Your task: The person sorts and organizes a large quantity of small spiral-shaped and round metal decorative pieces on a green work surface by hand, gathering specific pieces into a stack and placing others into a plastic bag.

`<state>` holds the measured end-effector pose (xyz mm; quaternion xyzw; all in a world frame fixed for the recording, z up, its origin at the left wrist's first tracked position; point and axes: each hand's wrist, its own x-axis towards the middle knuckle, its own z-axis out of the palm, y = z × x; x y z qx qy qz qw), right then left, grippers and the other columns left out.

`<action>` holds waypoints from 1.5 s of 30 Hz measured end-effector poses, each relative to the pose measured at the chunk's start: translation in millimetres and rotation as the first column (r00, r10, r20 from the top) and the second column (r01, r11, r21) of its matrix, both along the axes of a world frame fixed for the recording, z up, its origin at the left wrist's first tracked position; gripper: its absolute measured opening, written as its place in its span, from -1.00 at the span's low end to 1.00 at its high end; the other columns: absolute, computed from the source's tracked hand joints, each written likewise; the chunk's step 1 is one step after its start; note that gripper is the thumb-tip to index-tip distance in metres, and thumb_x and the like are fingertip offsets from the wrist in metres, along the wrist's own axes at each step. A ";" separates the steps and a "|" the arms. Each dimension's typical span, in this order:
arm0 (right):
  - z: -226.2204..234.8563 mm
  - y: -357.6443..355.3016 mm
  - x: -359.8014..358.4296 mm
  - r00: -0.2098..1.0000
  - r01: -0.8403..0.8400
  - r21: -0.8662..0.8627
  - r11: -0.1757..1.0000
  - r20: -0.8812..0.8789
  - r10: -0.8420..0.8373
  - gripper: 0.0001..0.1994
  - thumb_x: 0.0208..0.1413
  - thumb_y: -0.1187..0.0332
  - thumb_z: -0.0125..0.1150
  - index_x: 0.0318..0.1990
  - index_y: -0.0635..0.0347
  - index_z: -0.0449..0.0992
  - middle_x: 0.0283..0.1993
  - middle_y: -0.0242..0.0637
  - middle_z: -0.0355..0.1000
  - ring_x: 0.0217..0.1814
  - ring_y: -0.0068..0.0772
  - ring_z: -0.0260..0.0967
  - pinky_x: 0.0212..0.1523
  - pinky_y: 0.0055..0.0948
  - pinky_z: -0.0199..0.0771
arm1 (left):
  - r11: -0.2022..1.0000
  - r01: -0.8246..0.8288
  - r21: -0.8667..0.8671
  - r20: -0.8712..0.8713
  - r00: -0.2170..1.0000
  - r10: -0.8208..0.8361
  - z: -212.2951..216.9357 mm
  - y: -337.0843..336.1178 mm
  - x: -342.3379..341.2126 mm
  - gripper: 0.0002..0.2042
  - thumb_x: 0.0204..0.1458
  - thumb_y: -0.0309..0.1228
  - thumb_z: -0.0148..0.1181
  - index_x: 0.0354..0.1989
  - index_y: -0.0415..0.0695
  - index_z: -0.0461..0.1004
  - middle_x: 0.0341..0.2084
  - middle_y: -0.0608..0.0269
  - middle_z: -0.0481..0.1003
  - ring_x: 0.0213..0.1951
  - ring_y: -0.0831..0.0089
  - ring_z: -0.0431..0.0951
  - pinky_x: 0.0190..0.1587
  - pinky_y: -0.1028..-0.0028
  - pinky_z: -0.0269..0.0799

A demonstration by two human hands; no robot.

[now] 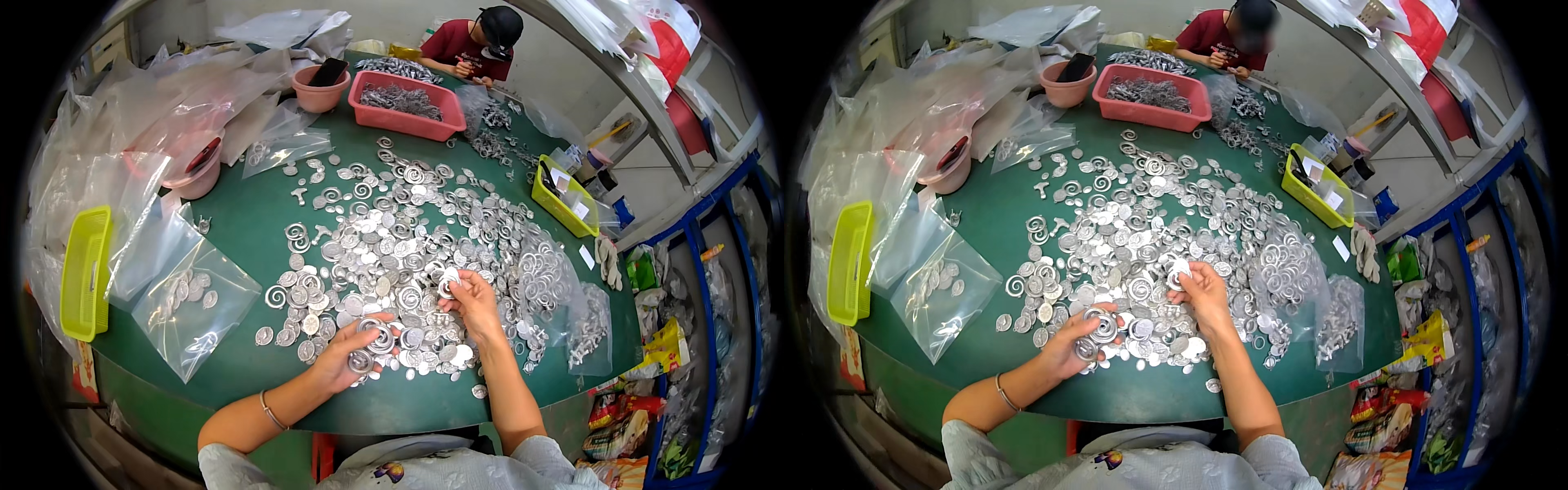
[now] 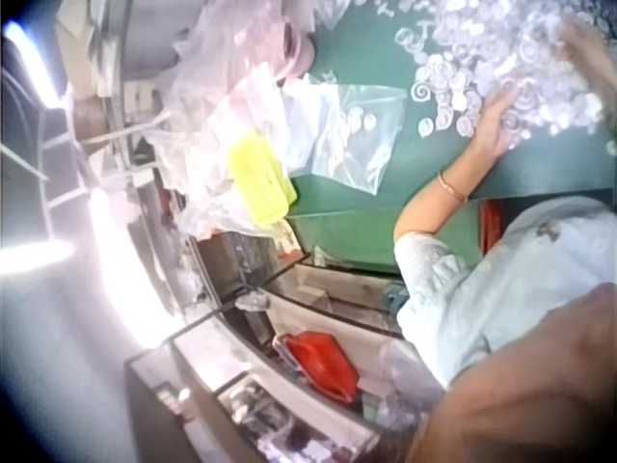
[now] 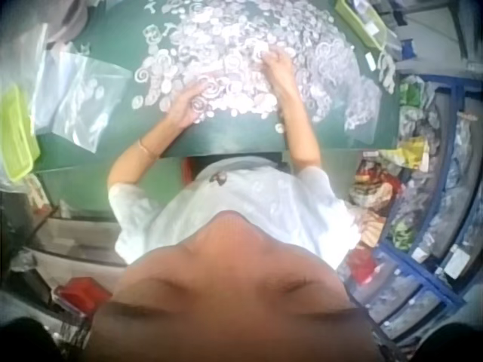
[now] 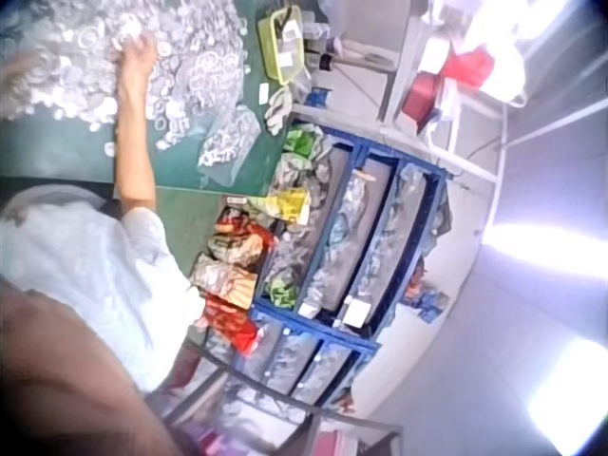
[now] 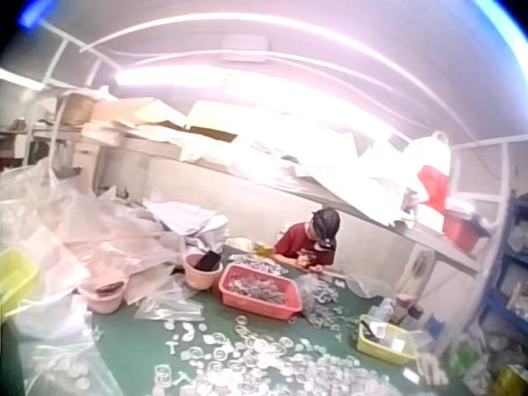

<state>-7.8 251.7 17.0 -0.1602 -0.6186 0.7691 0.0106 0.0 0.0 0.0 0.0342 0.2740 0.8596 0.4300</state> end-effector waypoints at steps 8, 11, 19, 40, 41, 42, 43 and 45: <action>-0.7 -2.9 12.4 0.992 0.116 0.851 0.513 -0.079 -0.094 -0.79 -0.02 0.57 0.10 -0.17 0.33 0.41 -0.60 -0.20 0.40 -0.66 -0.50 0.32 -0.62 -0.53 0.27 | 0.999 0.004 -0.034 -0.024 1.000 -0.005 4.9 -6.8 -3.9 -0.59 0.06 -0.32 0.02 0.08 -0.19 0.20 -0.16 0.11 0.39 -0.19 0.38 0.47 -0.47 0.56 0.48; 10.4 4.8 16.5 0.971 0.238 0.856 0.459 -0.194 -0.142 -0.85 -0.04 0.56 0.11 -0.27 0.33 0.46 -0.68 -0.15 0.33 -0.70 -0.48 0.31 -0.63 -0.46 0.27 | 1.000 0.015 -0.002 0.027 1.000 -0.015 2.1 -3.6 -2.3 -0.60 0.08 -0.30 -0.01 0.08 -0.18 0.20 -0.15 0.10 0.39 -0.19 0.36 0.47 -0.47 0.56 0.49; 53.8 -47.5 37.8 0.987 -0.145 0.126 0.981 -0.050 0.153 -0.82 0.08 0.48 0.06 -0.16 0.31 0.44 -0.46 -0.33 0.42 -0.71 -0.73 0.23 -0.79 -0.76 0.06 | 0.982 0.128 0.138 0.066 0.988 -0.138 5.9 -1.0 -2.1 -0.47 0.09 -0.18 -0.07 0.20 -0.12 0.05 0.01 -0.03 0.29 -0.06 0.19 0.43 -0.46 0.54 0.53; 18.4 -16.3 -12.8 0.919 0.245 0.851 0.465 -0.357 0.167 -0.87 -0.15 0.55 0.20 -0.37 0.24 0.43 -0.36 -0.19 0.43 -0.25 -0.15 0.34 -0.19 -0.31 0.28 | 0.971 0.116 0.208 0.034 0.991 -0.126 -7.0 -0.2 -4.1 -0.49 0.06 -0.15 -0.04 0.12 -0.18 0.15 -0.17 -0.01 0.37 -0.16 0.18 0.47 -0.49 0.48 0.53; 28.8 -24.3 -5.9 0.887 0.279 0.812 0.514 -0.422 0.186 -0.87 -0.15 0.56 0.20 -0.37 0.24 0.44 -0.37 -0.19 0.43 -0.26 -0.16 0.35 -0.21 -0.32 0.30 | 0.973 0.122 0.198 0.033 0.991 -0.131 -3.1 -0.4 -4.2 -0.48 0.06 -0.15 -0.05 0.14 -0.18 0.13 -0.16 0.00 0.37 -0.16 0.18 0.47 -0.49 0.48 0.53; 40.9 -35.3 1.2 0.850 0.305 0.766 0.566 -0.487 0.200 -0.87 -0.15 0.57 0.20 -0.37 0.25 0.44 -0.37 -0.18 0.44 -0.28 -0.18 0.36 -0.23 -0.33 0.32 | 0.975 0.125 0.183 0.031 0.991 -0.132 -0.5 -2.4 -3.6 -0.47 0.07 -0.15 -0.06 0.16 -0.18 0.11 -0.16 0.00 0.37 -0.16 0.18 0.47 -0.48 0.49 0.53; 50.6 -44.2 9.2 0.810 0.329 0.718 0.613 -0.548 0.207 -0.87 -0.15 0.58 0.20 -0.37 0.25 0.45 -0.38 -0.17 0.44 -0.30 -0.20 0.38 -0.25 -0.34 0.34 | 0.975 0.115 0.189 0.042 0.991 -0.125 1.1 -2.3 -2.8 -0.47 0.07 -0.15 -0.06 0.17 -0.18 0.09 -0.15 0.01 0.37 -0.15 0.18 0.46 -0.48 0.49 0.53; 56.0 -63.2 27.4 0.724 0.222 0.751 0.622 -0.554 0.411 -0.87 -0.18 0.60 0.21 -0.40 0.27 0.45 -0.37 -0.16 0.45 -0.31 -0.23 0.40 -0.24 -0.34 0.35 | 0.974 0.102 0.202 0.060 0.991 -0.116 3.4 -1.4 -1.9 -0.45 0.08 -0.15 -0.08 0.19 -0.17 0.05 -0.13 0.02 0.37 -0.14 0.18 0.46 -0.48 0.49 0.53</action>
